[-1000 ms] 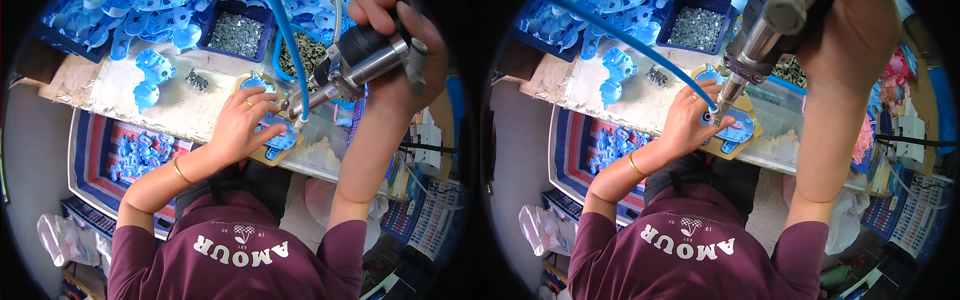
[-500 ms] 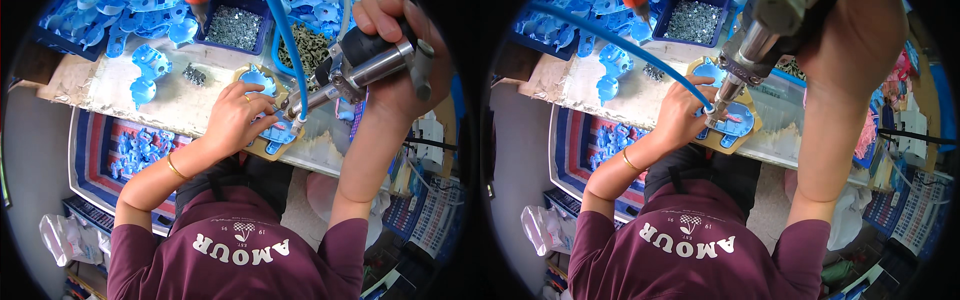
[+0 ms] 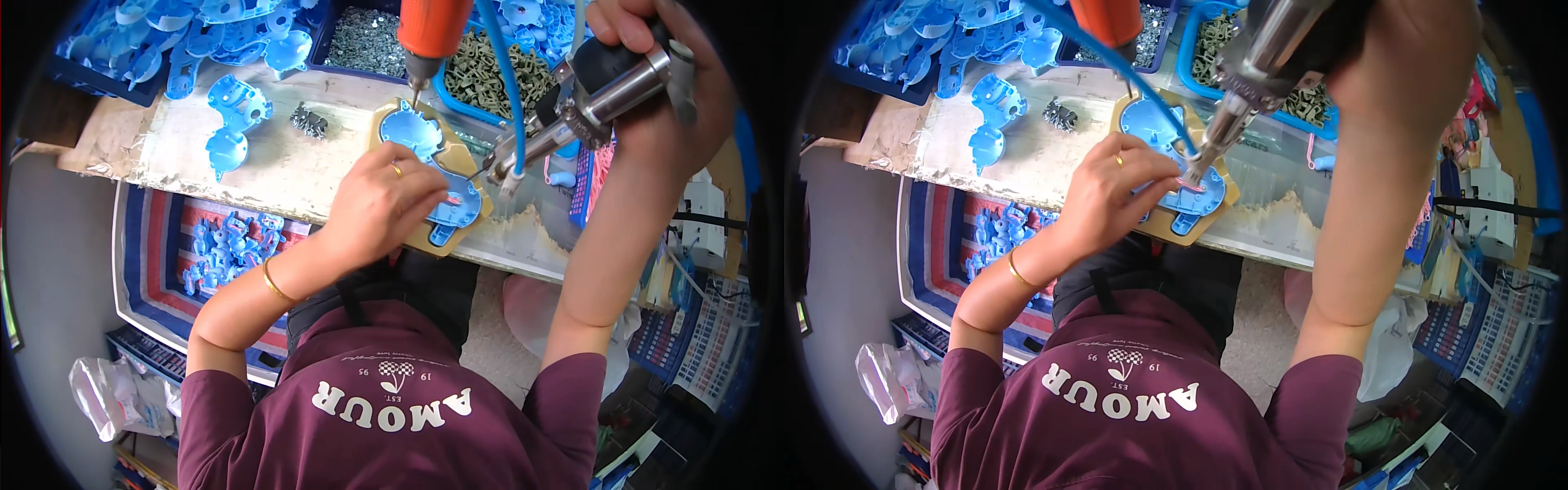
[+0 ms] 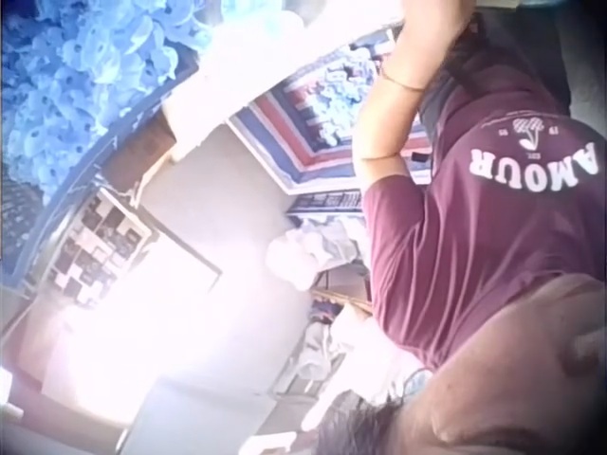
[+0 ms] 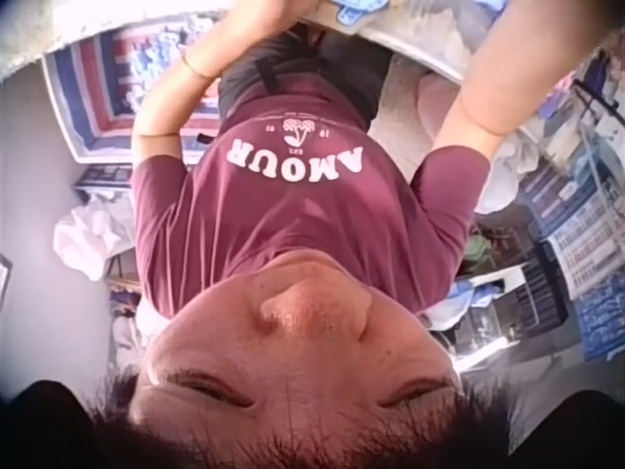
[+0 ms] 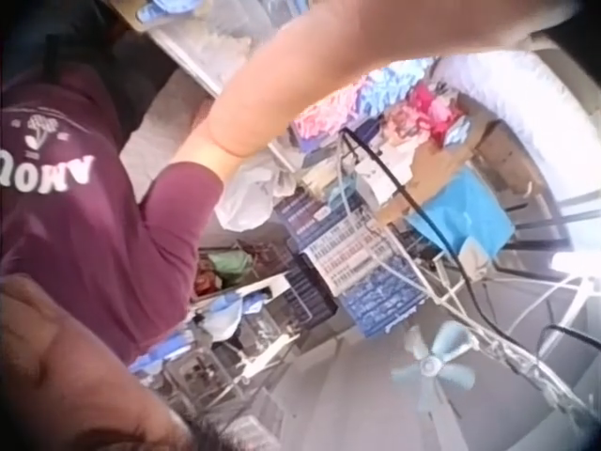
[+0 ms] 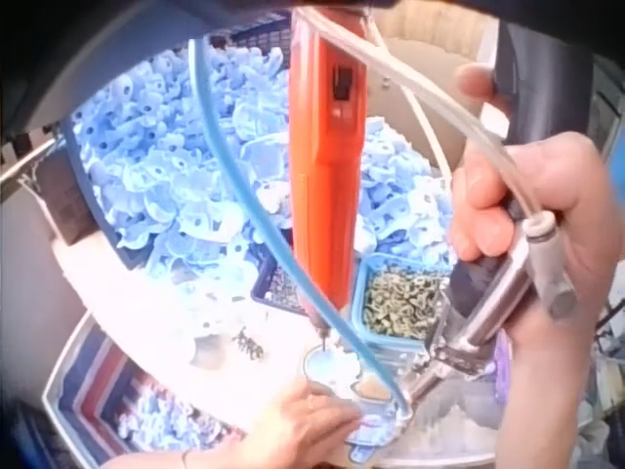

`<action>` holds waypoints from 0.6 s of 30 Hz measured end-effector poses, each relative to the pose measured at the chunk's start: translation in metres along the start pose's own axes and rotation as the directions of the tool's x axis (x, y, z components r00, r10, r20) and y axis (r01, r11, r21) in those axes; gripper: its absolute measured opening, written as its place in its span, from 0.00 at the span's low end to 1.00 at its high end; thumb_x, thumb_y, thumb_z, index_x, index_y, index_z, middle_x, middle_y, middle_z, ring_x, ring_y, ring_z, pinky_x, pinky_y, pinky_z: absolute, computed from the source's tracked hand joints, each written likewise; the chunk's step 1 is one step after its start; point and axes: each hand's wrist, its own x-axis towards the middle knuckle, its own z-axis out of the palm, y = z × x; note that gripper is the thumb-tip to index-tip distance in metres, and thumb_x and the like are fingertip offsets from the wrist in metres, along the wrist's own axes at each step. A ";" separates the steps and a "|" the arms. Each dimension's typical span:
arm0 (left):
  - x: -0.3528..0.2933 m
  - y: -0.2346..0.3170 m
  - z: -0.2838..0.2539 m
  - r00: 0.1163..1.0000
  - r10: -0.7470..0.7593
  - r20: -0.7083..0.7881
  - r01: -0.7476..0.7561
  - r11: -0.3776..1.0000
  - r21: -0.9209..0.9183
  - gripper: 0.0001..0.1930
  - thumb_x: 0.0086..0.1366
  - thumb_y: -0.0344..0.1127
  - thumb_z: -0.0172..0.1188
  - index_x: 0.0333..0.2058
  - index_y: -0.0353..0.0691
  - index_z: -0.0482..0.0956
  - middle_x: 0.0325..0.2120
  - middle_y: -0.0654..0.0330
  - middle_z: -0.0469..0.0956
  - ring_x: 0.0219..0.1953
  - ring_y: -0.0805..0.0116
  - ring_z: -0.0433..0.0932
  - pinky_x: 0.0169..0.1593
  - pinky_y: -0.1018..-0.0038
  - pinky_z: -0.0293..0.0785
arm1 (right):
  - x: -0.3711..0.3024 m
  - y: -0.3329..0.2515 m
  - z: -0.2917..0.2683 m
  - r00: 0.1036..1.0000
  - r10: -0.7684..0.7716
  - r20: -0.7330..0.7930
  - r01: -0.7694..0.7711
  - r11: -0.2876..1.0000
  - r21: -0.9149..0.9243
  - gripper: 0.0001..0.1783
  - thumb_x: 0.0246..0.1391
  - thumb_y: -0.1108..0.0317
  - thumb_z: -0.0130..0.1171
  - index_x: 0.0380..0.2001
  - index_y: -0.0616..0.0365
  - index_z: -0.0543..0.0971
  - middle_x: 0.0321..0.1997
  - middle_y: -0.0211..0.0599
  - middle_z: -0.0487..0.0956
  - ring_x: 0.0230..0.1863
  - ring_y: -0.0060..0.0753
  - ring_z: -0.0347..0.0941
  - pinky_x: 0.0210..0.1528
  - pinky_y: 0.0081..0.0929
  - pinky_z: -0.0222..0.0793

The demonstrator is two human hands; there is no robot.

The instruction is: Assembling small plastic hippo-shaped toys by inserting internal components and securing them with a powered screwdriver.

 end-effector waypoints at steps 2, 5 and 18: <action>-0.008 0.014 0.013 0.997 0.068 -0.026 -0.072 0.986 -0.148 0.06 0.55 0.33 0.67 0.32 0.44 0.82 0.31 0.63 0.81 0.35 0.58 0.75 0.39 0.63 0.73 | 0.002 -0.001 -0.013 1.000 -0.003 -0.009 0.003 1.000 -0.018 0.30 0.56 0.65 0.64 0.57 0.68 0.65 0.22 0.29 0.75 0.18 0.13 0.67 0.20 0.11 0.62; -0.014 0.066 0.031 0.944 0.297 0.141 -0.266 0.942 -0.205 0.14 0.56 0.36 0.69 0.42 0.44 0.83 0.46 0.62 0.81 0.48 0.58 0.77 0.54 0.61 0.75 | 0.005 -0.003 -0.021 1.000 -0.008 -0.011 0.007 1.000 -0.030 0.30 0.56 0.65 0.64 0.57 0.68 0.65 0.22 0.29 0.74 0.18 0.13 0.67 0.20 0.11 0.61; -0.055 -0.013 -0.006 0.975 0.221 -0.023 -0.208 0.945 0.253 0.19 0.51 0.31 0.68 0.44 0.46 0.79 0.45 0.63 0.77 0.49 0.61 0.75 0.56 0.60 0.72 | -0.010 -0.008 -0.004 0.999 -0.022 -0.043 0.018 0.996 -0.092 0.30 0.57 0.65 0.64 0.57 0.68 0.65 0.20 0.29 0.74 0.17 0.13 0.67 0.19 0.11 0.61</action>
